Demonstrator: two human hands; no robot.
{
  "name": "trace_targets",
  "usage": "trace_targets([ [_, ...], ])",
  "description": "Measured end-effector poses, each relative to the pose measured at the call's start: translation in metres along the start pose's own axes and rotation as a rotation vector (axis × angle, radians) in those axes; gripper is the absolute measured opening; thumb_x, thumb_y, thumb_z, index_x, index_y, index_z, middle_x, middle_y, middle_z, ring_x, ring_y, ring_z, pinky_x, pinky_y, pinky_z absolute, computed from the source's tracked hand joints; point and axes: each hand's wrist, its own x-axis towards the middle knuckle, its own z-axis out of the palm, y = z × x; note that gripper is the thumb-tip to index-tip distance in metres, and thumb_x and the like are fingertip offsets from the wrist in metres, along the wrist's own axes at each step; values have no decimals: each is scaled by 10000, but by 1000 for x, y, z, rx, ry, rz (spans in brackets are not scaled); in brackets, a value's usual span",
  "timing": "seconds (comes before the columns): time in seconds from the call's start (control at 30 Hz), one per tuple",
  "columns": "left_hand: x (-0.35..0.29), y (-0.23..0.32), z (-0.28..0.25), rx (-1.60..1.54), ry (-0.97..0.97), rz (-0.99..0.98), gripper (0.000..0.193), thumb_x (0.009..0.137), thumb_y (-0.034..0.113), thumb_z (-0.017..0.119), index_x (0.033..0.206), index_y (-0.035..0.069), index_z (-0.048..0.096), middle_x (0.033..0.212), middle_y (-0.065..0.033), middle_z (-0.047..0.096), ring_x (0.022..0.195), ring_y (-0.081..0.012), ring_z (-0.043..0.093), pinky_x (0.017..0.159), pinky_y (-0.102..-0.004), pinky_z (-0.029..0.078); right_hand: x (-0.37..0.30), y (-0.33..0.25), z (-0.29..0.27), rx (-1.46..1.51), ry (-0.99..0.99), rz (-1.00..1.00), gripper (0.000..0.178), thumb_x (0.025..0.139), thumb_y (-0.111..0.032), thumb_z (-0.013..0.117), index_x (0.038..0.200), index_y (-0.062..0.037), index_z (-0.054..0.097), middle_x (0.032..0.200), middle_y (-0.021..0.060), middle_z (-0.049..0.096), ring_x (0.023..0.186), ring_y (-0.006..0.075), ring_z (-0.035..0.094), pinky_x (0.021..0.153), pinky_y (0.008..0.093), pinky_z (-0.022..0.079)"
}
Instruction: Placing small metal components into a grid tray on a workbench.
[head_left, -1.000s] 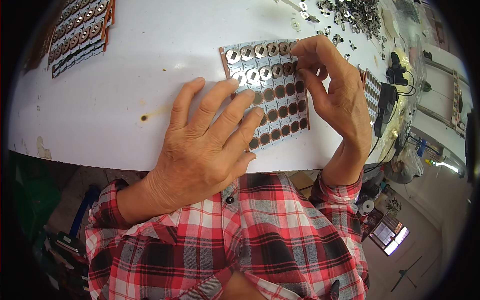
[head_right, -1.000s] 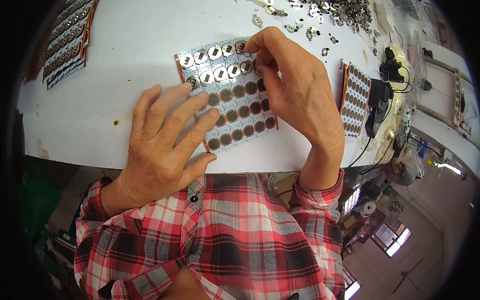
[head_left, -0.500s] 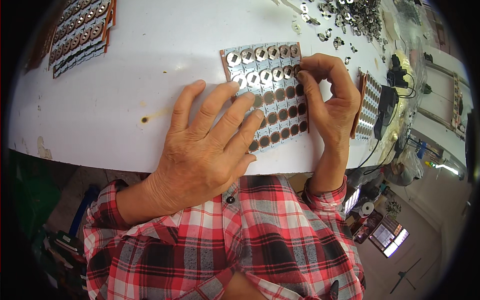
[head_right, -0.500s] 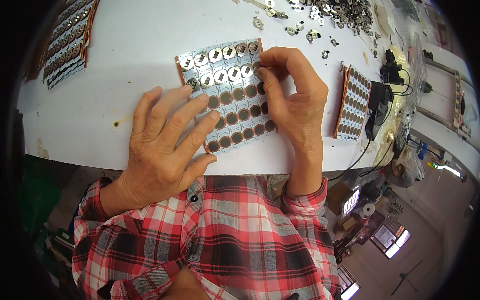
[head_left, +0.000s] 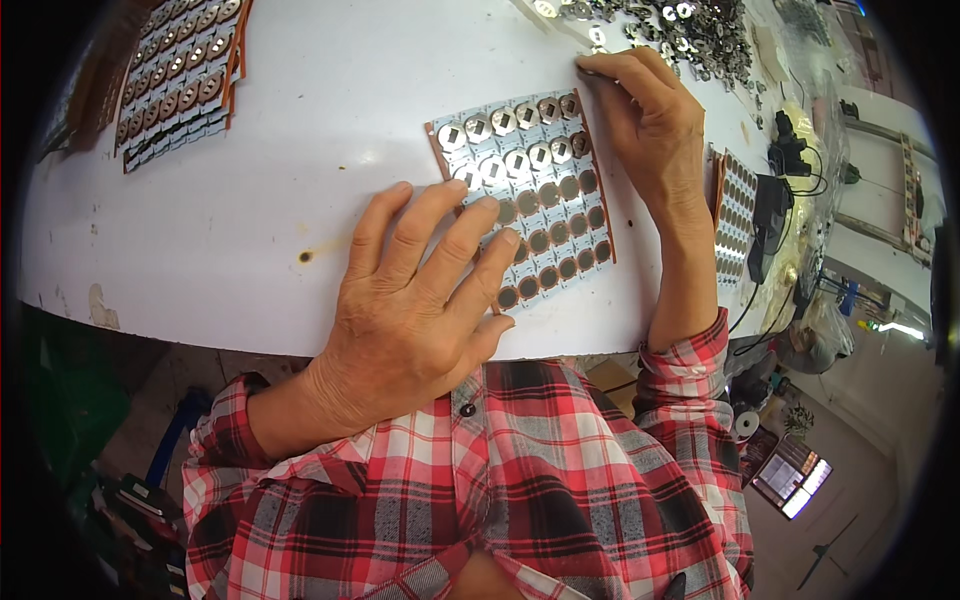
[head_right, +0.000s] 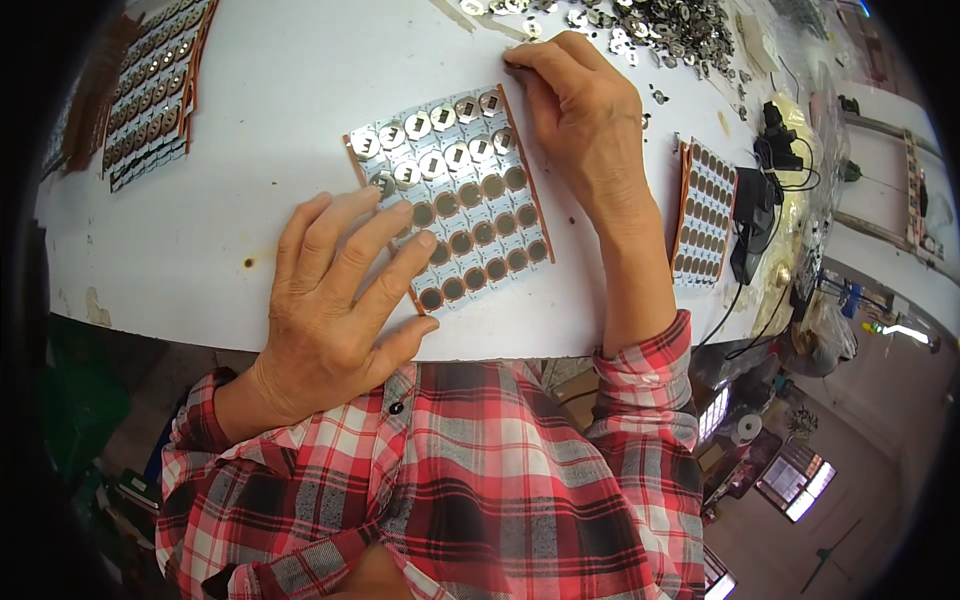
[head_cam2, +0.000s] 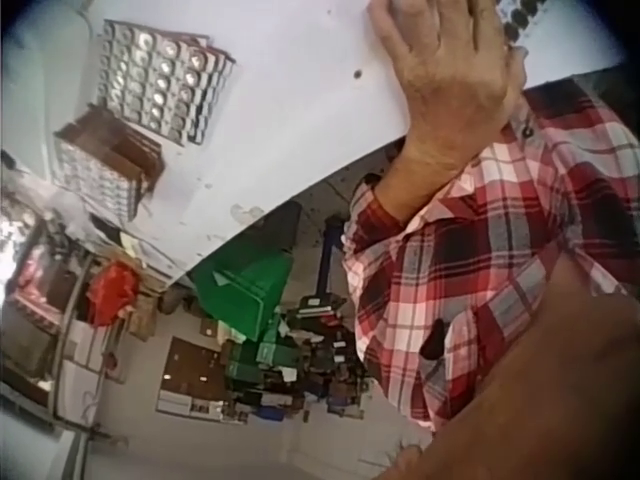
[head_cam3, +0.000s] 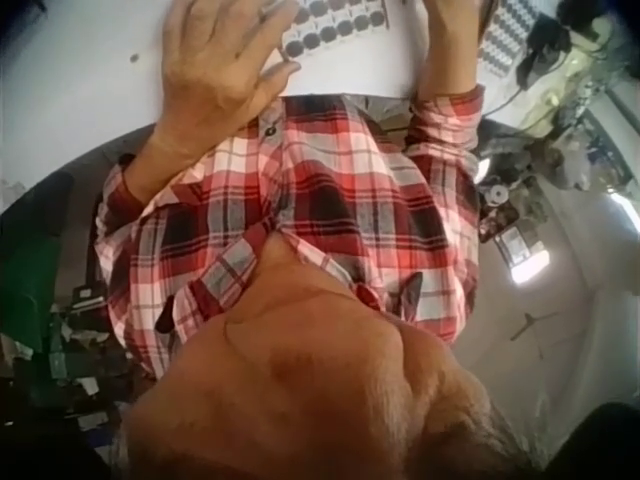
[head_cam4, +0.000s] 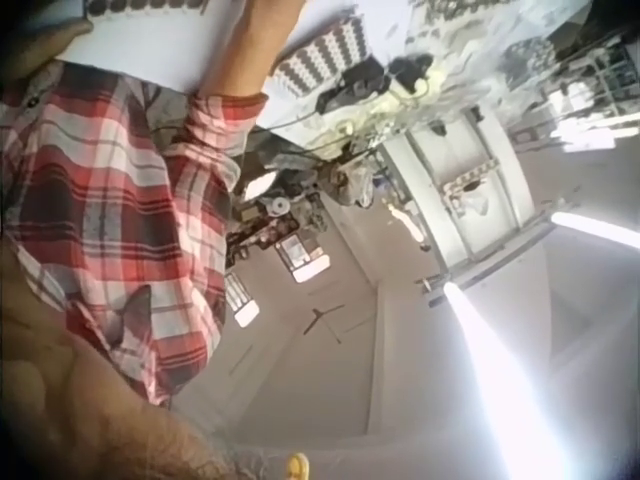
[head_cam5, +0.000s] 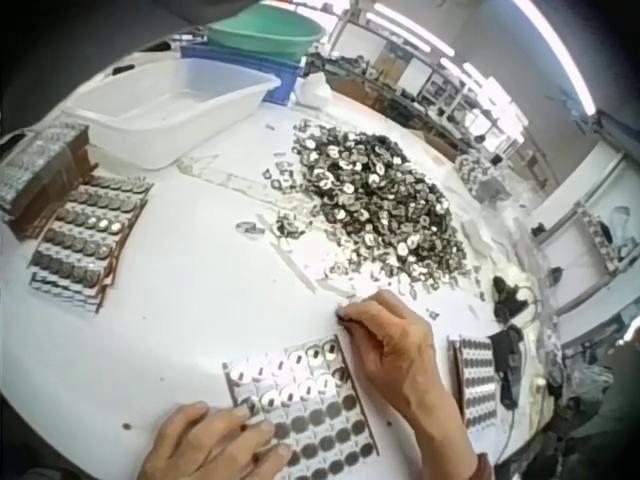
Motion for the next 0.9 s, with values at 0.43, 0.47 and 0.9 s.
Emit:
trace_targets([
  [0.43,0,-1,-1,7,6,-4,665,652,246,889,1253,15,722,1399,-180,615,1350,-401,528,1121,-619,408,-69,-35,-37,297,70,825,322,1001,-243,778,823,15,705,653,-73,540,612,22,431,552,224,305],
  [0.47,-1,-2,0,2,3,1,665,652,246,889,1253,15,722,1399,-180,615,1350,-401,528,1121,-619,408,-75,-36,-40,254,58,850,340,1004,-249,776,806,14,693,651,-72,538,611,19,429,548,222,300],
  [0.9,-1,-1,2,44,8,5,677,648,239,909,1269,54,717,1402,-153,623,1369,-393,525,1126,-607,425,-79,-20,-59,118,326,876,151,995,-76,693,1097,21,746,867,52,717,653,97,647,541,237,530],
])
